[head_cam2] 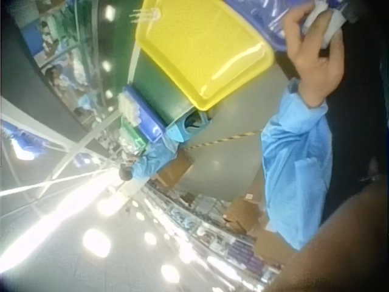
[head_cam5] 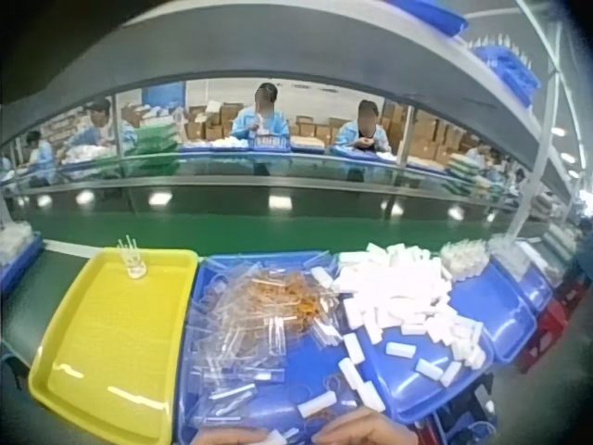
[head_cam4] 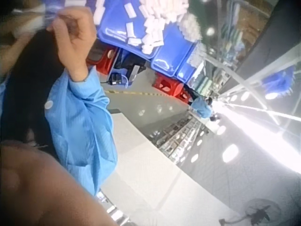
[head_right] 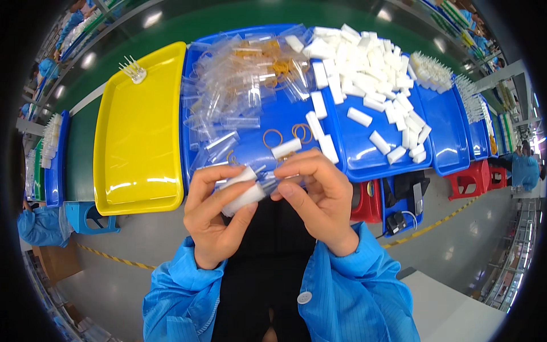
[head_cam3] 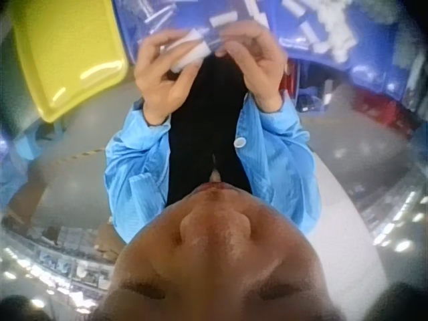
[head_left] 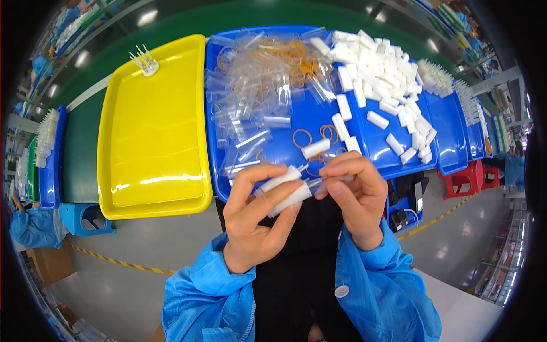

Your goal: The person assembles components by inserting foam cylinders and plastic tubes into plastic sleeves, secures the bundled sleeves together with rubber bands, and exchanges trays on an overhead shelf.

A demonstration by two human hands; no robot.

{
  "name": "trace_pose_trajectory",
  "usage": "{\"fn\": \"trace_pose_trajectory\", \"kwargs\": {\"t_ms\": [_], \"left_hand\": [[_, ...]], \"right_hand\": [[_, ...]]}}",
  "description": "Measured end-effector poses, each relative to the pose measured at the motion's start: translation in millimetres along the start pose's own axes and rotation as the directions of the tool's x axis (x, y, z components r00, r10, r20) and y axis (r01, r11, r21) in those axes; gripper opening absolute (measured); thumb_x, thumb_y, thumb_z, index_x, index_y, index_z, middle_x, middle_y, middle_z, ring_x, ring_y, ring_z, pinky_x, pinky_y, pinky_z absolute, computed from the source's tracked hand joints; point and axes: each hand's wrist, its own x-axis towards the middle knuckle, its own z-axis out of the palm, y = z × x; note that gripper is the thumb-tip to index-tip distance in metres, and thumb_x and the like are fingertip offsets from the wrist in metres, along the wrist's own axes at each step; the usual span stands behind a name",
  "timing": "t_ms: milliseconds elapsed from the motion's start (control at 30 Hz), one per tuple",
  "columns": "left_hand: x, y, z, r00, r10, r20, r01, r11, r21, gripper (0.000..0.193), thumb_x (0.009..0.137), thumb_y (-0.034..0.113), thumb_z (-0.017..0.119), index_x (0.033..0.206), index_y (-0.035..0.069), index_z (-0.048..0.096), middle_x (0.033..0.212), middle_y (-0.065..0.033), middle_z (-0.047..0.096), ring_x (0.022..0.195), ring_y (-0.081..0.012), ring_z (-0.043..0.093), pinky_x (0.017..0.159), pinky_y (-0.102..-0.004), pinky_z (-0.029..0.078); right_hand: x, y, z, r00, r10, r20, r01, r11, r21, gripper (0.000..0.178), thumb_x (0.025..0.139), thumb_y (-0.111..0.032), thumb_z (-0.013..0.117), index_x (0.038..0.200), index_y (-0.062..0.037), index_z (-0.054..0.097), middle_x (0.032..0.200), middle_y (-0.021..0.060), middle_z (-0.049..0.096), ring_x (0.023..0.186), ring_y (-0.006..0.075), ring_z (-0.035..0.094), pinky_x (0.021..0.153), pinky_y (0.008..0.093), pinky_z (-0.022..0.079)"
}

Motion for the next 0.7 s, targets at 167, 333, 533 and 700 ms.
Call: {"fn": "trace_pose_trajectory", "kwargs": {"t_ms": [167, 333, 533, 700], "left_hand": [[1, 4, -1, 0.998, -0.043, 0.037, 0.043, 0.999, -0.017, 0.03, 0.072, -0.005, 0.073, 0.102, 0.0, 0.071, 0.112, -0.0168, 0.059, 0.103, -0.0282, 0.059, 0.087, -0.0345, 0.049], [-3, -2, 4, 1.0, 0.008, 0.022, -0.007, 1.0, -0.025, 0.032, 0.074, -0.004, 0.072, 0.106, -0.002, 0.069, 0.113, -0.0167, 0.058, 0.107, -0.0294, 0.059, 0.09, -0.0366, 0.049], [0, -2, 8, 1.0, 0.01, 0.027, -0.011, 0.999, 0.043, 0.043, 0.076, -0.003, 0.072, 0.118, -0.004, 0.063, 0.119, -0.0167, 0.055, 0.11, -0.0291, 0.057, 0.091, -0.0352, 0.048], [1, -13, 25, 0.984, 0.173, -0.046, -0.157, 0.957, 0.243, 0.056, 0.074, 0.0, 0.077, 0.125, -0.005, 0.058, 0.122, -0.0202, 0.057, 0.107, -0.0317, 0.059, 0.089, -0.0366, 0.05]], "right_hand": [[1, -1, -1, 0.999, -0.039, 0.001, 0.039, 0.995, -0.095, 0.018, 0.088, 0.003, 0.063, 0.105, 0.0053, 0.06, 0.104, 0.0154, 0.059, 0.086, 0.0191, 0.064, 0.075, 0.0277, 0.055], [7, -10, -2, 0.997, -0.018, 0.073, 0.036, 0.965, -0.258, 0.024, 0.086, 0.004, 0.065, 0.109, 0.0047, 0.058, 0.1, 0.0148, 0.064, 0.088, 0.0165, 0.065, 0.075, 0.0272, 0.054], [11, 7, 5, 0.991, 0.087, -0.097, -0.097, 0.99, -0.104, 0.036, 0.085, 0.005, 0.065, 0.119, 0.0034, 0.053, 0.099, 0.0146, 0.064, 0.089, 0.0159, 0.064, 0.081, 0.0277, 0.052], [11, 11, 23, 0.982, -0.185, -0.028, 0.146, 0.851, -0.504, 0.085, 0.068, -0.013, 0.082, 0.139, 0.0042, 0.038, 0.119, 0.0173, 0.052, 0.115, 0.0265, 0.054, 0.097, 0.0403, 0.043]]}}
